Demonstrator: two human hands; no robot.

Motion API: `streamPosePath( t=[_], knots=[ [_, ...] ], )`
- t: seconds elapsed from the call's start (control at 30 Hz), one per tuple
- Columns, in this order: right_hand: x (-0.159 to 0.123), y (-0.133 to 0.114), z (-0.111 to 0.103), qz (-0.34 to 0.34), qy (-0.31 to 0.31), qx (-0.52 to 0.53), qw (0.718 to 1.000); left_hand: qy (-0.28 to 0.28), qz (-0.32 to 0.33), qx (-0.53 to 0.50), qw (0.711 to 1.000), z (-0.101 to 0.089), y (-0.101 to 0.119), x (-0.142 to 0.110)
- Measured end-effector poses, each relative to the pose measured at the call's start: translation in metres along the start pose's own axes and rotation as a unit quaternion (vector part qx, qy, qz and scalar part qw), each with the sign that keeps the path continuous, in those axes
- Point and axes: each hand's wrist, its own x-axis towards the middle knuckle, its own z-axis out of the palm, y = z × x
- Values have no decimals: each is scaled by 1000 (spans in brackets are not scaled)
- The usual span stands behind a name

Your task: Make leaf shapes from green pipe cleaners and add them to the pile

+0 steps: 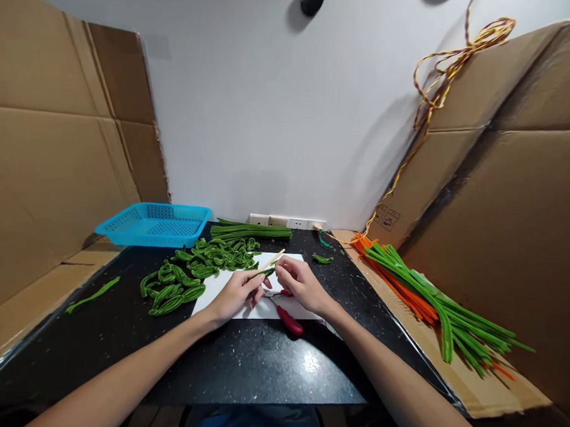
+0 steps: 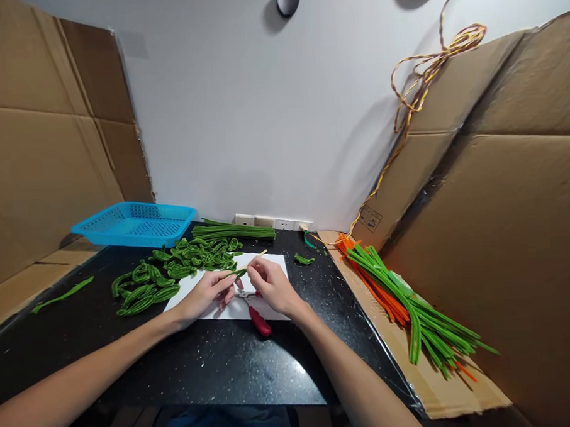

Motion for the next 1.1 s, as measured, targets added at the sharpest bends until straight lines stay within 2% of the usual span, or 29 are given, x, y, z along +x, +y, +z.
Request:
streamPosePath(
  t=[0.17,0.3,0.4,0.47,0.57,0.63,0.77,0.9,0.97,1.1],
  knots=[
    [1,2,4,14,-9,3,1000,-21,-13,2,1000,1,6,-2],
    [4,3,8,39,19,-2,999,-4,15,106,994,3,14,-9],
    [4,3,12,42,45,-50,997,15,31,193,981,5,16,-12],
    [3,1,14,29,51,-92,994,20,33,214,976,5,16,-13],
    [2,0,15,2,54,-136,989,17,20,186,982,5,15,-12],
    [1,2,14,-7,52,-133,990,9,2,131,991,5,14,-10],
    [3,9,13,8,25,-30,999,-31,-47,-4,998,4,12,-5],
    [4,10,14,18,0,54,998,-38,-57,-32,997,4,12,-4],
    [3,8,14,10,5,33,999,-33,-50,-11,998,4,12,-5],
    [1,2,15,-41,52,-109,992,-11,-49,48,998,5,12,-7]
  ],
)
